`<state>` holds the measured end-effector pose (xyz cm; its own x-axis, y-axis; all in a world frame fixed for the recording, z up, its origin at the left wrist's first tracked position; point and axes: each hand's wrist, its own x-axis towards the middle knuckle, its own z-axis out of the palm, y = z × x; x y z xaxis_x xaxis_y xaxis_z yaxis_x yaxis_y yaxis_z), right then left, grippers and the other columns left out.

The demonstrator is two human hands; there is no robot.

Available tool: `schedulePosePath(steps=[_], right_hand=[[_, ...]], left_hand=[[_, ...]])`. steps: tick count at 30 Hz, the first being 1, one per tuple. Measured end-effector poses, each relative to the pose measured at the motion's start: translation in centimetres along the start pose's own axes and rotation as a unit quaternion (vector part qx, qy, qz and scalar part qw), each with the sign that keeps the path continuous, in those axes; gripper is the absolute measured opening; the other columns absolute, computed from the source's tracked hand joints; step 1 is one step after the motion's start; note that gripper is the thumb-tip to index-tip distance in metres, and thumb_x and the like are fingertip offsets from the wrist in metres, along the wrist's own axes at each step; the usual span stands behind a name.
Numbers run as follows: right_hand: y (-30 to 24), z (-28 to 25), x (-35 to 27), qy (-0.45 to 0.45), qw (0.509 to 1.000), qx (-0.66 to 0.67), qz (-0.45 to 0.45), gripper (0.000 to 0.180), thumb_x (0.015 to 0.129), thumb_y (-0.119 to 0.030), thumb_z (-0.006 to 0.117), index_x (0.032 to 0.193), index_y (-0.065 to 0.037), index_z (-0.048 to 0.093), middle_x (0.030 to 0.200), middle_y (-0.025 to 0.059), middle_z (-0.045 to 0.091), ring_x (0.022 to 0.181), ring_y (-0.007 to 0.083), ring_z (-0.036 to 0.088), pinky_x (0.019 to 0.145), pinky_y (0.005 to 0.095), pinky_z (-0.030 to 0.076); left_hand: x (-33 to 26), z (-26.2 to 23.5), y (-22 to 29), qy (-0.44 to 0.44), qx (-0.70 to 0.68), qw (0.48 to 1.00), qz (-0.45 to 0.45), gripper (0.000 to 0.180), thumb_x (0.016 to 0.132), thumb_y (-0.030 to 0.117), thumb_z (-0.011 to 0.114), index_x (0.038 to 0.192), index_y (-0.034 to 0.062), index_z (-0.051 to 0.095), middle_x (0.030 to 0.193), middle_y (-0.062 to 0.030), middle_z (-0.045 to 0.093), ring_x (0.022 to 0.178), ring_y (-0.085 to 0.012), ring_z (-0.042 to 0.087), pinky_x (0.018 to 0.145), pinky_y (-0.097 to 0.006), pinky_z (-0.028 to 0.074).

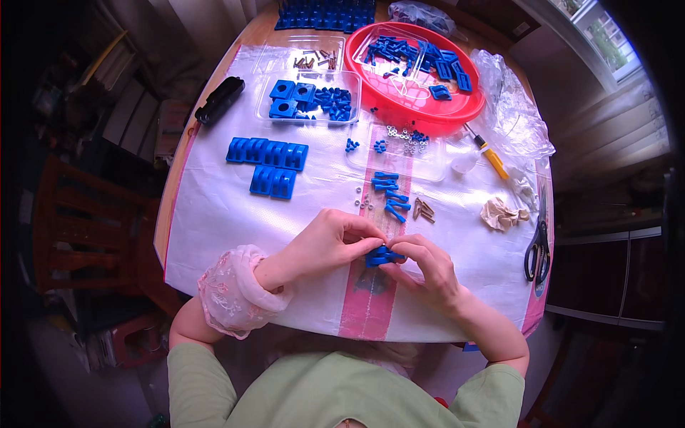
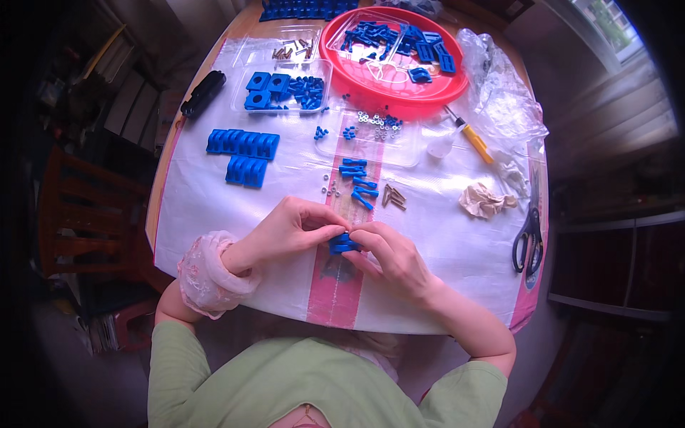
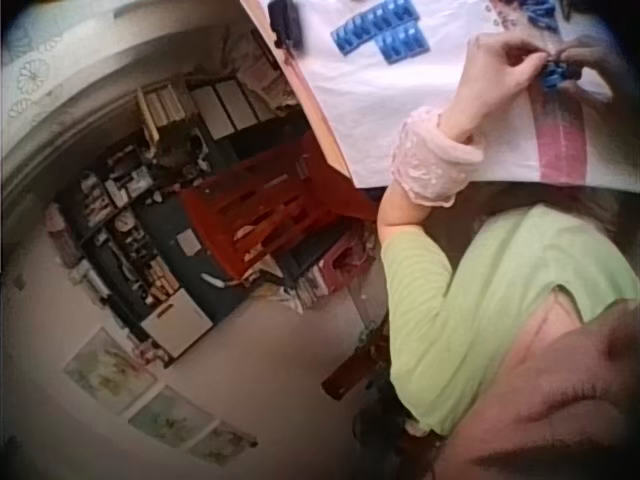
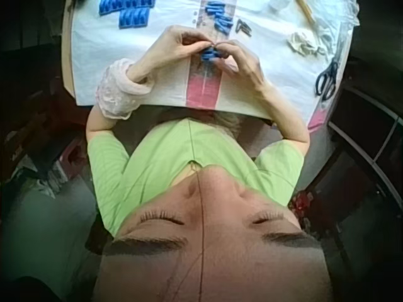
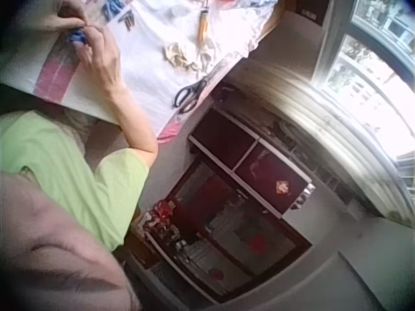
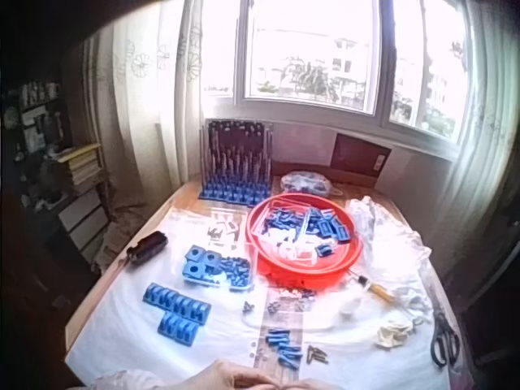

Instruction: Assembling blue plastic components and securing them using a manual screwdriver.

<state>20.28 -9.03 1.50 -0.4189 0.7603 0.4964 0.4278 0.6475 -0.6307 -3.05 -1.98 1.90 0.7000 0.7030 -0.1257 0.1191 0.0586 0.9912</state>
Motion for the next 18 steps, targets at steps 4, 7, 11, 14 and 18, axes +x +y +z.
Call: schedulePosePath(steps=[4, 7, 11, 14, 18], right_hand=[[0.42, 0.03, -0.06, 0.003, 1.000, -0.003, 0.003, 0.047, 0.082, -0.002, 0.086, 0.121, -0.002, 0.059, 0.104, 0.0167, 0.071, 0.082, 0.0257, 0.073, 0.069, 0.0353, 0.061], [0.62, -0.02, 0.29, 0.014, 1.000, 0.000, -0.002, 0.043, 0.085, -0.003, 0.084, 0.121, -0.001, 0.060, 0.103, 0.0157, 0.069, 0.081, 0.0264, 0.072, 0.068, 0.0361, 0.061], [0.63, -0.14, 0.38, 0.023, 1.000, -0.001, 0.009, 0.045, 0.084, -0.003, 0.085, 0.121, -0.002, 0.060, 0.102, 0.0149, 0.069, 0.081, 0.0258, 0.071, 0.069, 0.0357, 0.060], [0.55, -0.25, 0.45, 0.025, 0.999, 0.010, 0.026, 0.045, 0.082, -0.002, 0.086, 0.120, -0.002, 0.061, 0.102, 0.0142, 0.069, 0.083, 0.0250, 0.071, 0.071, 0.0350, 0.059], [0.58, -0.31, 0.69, 0.028, 0.998, 0.025, 0.041, 0.046, 0.080, -0.002, 0.087, 0.119, -0.003, 0.062, 0.103, 0.0139, 0.070, 0.083, 0.0243, 0.070, 0.072, 0.0344, 0.058]], left_hand=[[-0.04, -0.35, -0.09, -0.019, -0.026, 0.999, -0.001, 0.022, 0.100, 0.004, 0.070, 0.120, -0.0027, 0.076, 0.106, -0.0087, 0.079, 0.097, -0.0108, 0.072, 0.087, -0.027, 0.059], [0.10, -0.54, 0.34, -0.036, -0.041, 0.998, -0.013, 0.024, 0.099, 0.003, 0.071, 0.122, -0.0035, 0.074, 0.108, -0.0091, 0.078, 0.100, -0.0111, 0.071, 0.089, -0.028, 0.059], [0.18, -0.56, -0.13, -0.058, -0.090, 0.994, -0.010, 0.033, 0.096, 0.001, 0.074, 0.128, -0.0039, 0.070, 0.114, -0.0103, 0.077, 0.104, -0.0132, 0.072, 0.094, -0.030, 0.059], [0.13, -0.54, -0.10, -0.064, -0.122, 0.990, -0.023, 0.037, 0.094, 0.000, 0.076, 0.130, -0.0036, 0.069, 0.117, -0.0107, 0.076, 0.106, -0.0149, 0.072, 0.096, -0.031, 0.060], [-0.05, -0.50, 0.24, -0.056, -0.128, 0.990, -0.031, 0.038, 0.094, 0.001, 0.078, 0.131, -0.0035, 0.069, 0.116, -0.0107, 0.076, 0.106, -0.0156, 0.072, 0.096, -0.031, 0.060]])
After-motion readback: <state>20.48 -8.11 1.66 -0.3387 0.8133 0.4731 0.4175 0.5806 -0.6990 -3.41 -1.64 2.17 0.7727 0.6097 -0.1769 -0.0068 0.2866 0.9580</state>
